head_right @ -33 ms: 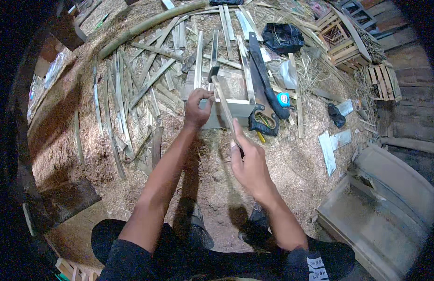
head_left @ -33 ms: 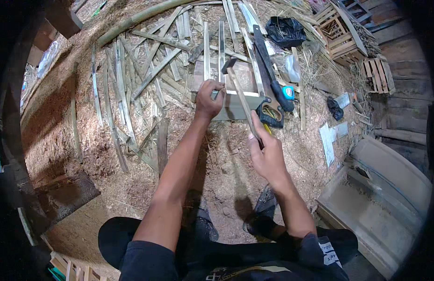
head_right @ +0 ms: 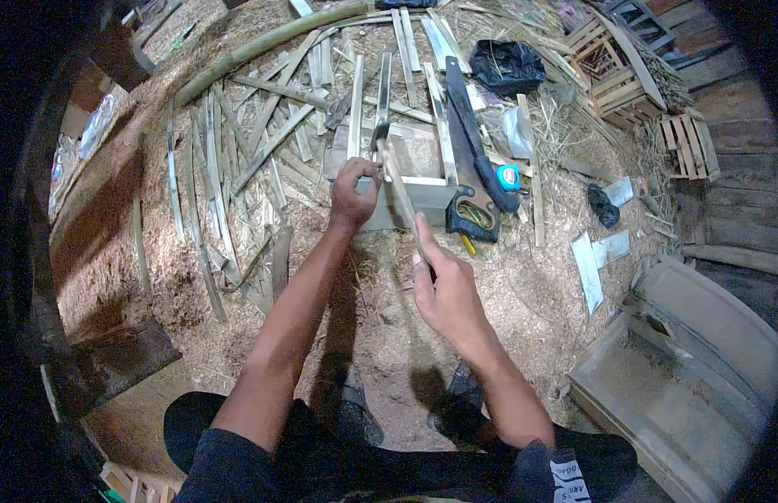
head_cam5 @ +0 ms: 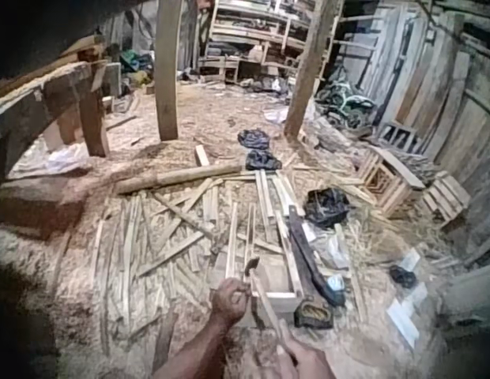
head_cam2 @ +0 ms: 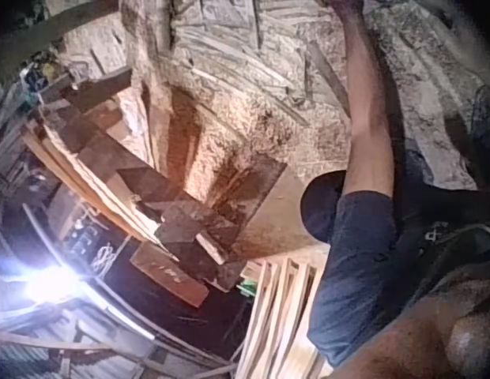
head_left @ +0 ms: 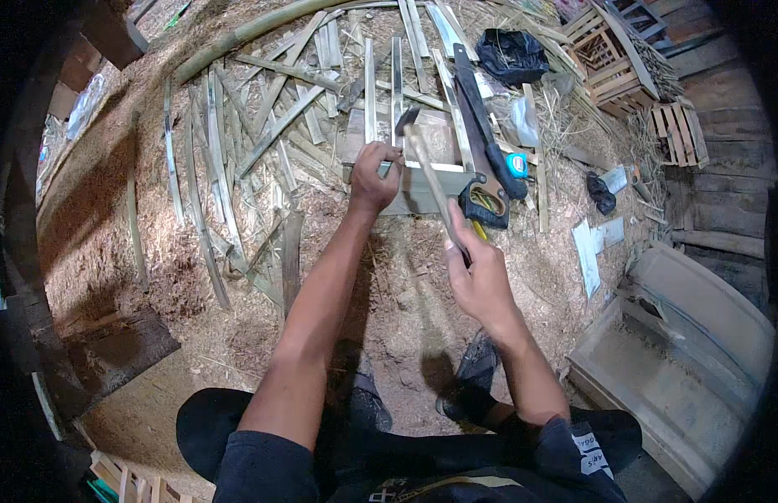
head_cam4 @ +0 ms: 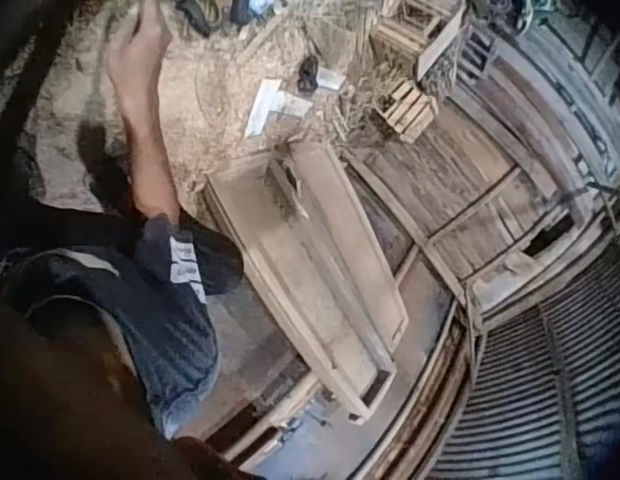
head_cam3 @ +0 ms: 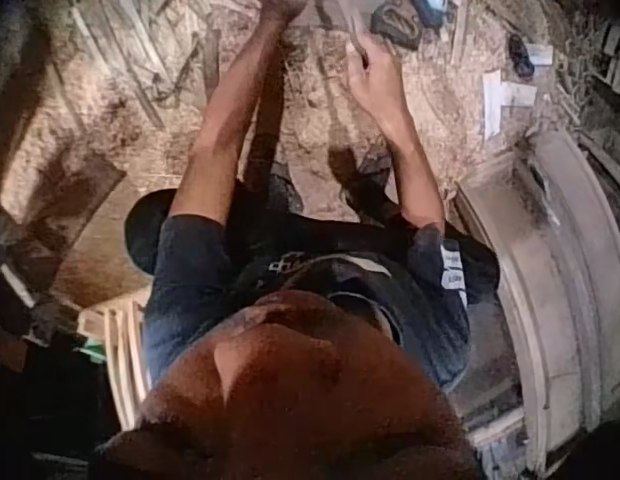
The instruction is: Assembling a small wooden lattice structure or crate using thin wood strips and a hammer.
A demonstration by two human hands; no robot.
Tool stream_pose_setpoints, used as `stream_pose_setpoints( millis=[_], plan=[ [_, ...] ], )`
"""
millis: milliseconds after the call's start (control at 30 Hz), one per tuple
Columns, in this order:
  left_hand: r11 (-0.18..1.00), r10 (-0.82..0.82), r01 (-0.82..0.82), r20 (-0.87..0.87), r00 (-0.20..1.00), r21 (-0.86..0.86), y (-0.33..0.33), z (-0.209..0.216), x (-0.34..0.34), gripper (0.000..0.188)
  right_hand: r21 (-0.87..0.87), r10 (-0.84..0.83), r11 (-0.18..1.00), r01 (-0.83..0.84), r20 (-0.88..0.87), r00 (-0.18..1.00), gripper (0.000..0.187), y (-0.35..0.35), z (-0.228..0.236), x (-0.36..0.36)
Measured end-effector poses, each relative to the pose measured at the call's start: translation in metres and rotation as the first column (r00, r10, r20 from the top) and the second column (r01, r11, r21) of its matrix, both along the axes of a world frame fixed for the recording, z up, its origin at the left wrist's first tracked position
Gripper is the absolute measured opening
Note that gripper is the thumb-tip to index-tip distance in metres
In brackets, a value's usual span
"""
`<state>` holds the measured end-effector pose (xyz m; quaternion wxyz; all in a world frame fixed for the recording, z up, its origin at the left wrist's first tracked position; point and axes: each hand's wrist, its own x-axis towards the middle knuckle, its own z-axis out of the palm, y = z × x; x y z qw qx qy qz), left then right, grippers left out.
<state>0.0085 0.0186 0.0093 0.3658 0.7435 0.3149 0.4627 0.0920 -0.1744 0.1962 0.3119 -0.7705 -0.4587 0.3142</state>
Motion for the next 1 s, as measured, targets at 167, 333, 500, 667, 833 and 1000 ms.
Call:
stream_pose_setpoints(
  millis=[167, 333, 500, 667, 833, 1000],
  plan=[
    [0.998, 0.016, -0.015, 0.002, 1.0, -0.054, -0.005, 0.003, 0.005, 0.009, 0.136, -0.034, 0.99, 0.031, 0.015, 0.999, 0.054, 0.002, 0.0, 0.008],
    [1.0, 0.016, -0.016, 0.044, 0.999, -0.01, -0.001, -0.004, 0.005, 0.01, 0.234, 0.097, 0.963, -0.135, 0.168, 0.981, 0.054, -0.008, -0.017, 0.014],
    [1.0, 0.029, -0.029, 0.026, 0.999, 0.008, -0.001, -0.004, 0.006, 0.01, 0.072, 0.048, 0.996, -0.054, 0.075, 0.996, 0.056, -0.004, -0.005, 0.007],
    [0.999, 0.034, -0.034, 0.057, 0.998, -0.009, -0.002, -0.003, 0.009, 0.01, 0.282, 0.08, 0.949, -0.142, 0.221, 0.972, 0.056, -0.002, -0.018, 0.015],
    [0.998, 0.055, -0.054, -0.041, 0.998, 0.028, -0.001, -0.006, 0.005, 0.01, 0.054, 0.084, 0.995, -0.089, 0.093, 0.992, 0.055, -0.006, -0.001, 0.005],
    [0.998, 0.037, -0.039, 0.029, 0.999, 0.044, -0.002, -0.002, 0.009, 0.01, 0.199, 0.033, 0.978, -0.062, 0.147, 0.989, 0.056, -0.005, -0.004, 0.008]
  ],
)
